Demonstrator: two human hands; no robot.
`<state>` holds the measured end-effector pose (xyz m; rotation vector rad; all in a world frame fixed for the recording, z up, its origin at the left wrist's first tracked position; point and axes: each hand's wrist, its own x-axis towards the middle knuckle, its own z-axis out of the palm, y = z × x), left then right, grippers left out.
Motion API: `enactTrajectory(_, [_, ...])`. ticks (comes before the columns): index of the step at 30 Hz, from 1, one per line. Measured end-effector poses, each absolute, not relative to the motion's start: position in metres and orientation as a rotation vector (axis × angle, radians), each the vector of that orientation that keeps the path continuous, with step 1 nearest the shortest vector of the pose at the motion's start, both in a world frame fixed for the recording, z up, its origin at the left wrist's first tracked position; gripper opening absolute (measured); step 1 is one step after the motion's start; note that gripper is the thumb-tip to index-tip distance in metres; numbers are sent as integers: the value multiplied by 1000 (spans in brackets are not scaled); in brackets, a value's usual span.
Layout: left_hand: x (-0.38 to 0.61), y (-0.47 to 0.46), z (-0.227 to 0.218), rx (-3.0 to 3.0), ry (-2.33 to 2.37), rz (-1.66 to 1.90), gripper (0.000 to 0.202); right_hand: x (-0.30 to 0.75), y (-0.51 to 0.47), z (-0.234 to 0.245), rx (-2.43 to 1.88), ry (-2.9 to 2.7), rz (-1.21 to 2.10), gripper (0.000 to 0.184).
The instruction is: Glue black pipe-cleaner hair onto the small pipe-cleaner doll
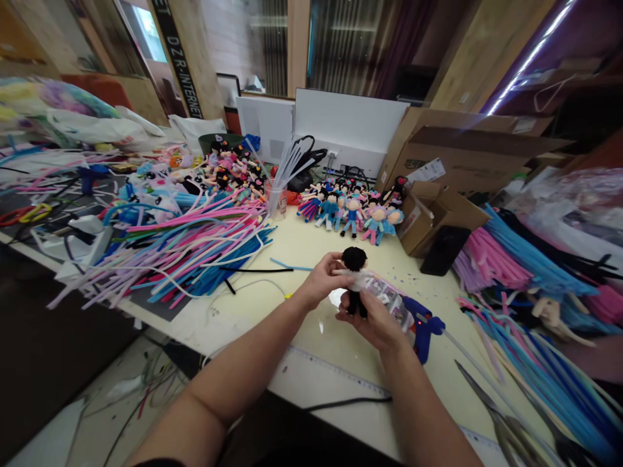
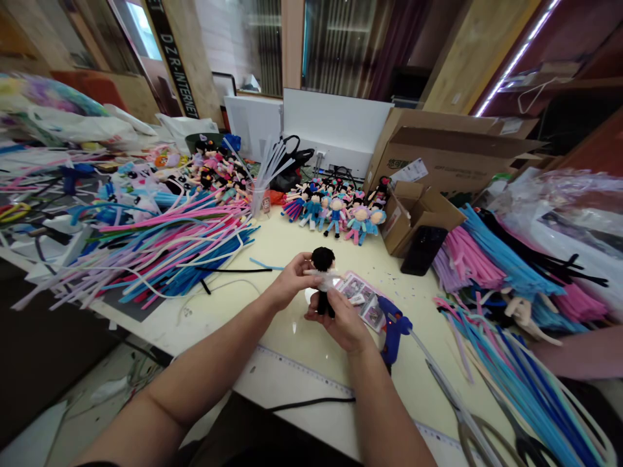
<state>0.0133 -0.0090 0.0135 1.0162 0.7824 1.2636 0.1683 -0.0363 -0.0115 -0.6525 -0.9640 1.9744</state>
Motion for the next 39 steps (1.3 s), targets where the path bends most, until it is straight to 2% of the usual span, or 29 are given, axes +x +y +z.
enactTrajectory(6, [3, -2, 15, 892, 908, 1364, 37, 172, -37, -6, -506, -907, 2041, 45])
enactTrajectory(8, [-1, 1, 15, 919, 953, 1336, 36, 172, -37, -6, -504, -916, 2043, 46])
enactTrajectory(13, [-4, -6, 21, 1277, 933, 898, 45, 172, -35, -9, -538, -932, 1977, 39])
enactTrajectory(17, [-16, -11, 31, 1593, 848, 585, 27, 176, -34, -4, -541, -927, 1908, 41])
enactTrajectory(20, [-37, 0, 33, 1484, 990, 813, 24, 180, -34, 1, -516, -932, 1876, 44])
enactTrajectory(23, [-55, 15, 31, 1101, 1224, 1483, 29, 180, -34, 2, -497, -955, 1855, 46])
enactTrajectory(25, [-56, 19, 28, 1049, 1290, 1719, 36, 178, -34, -1, -510, -972, 1864, 46])
enactTrajectory(31, [-15, 0, 27, 1466, 1096, 1562, 22, 169, -36, -10, -556, -1015, 1899, 44])
enactTrajectory(39, [-2, -9, 30, 1492, 1145, 1603, 12, 165, -35, -13, -620, -1046, 1906, 43])
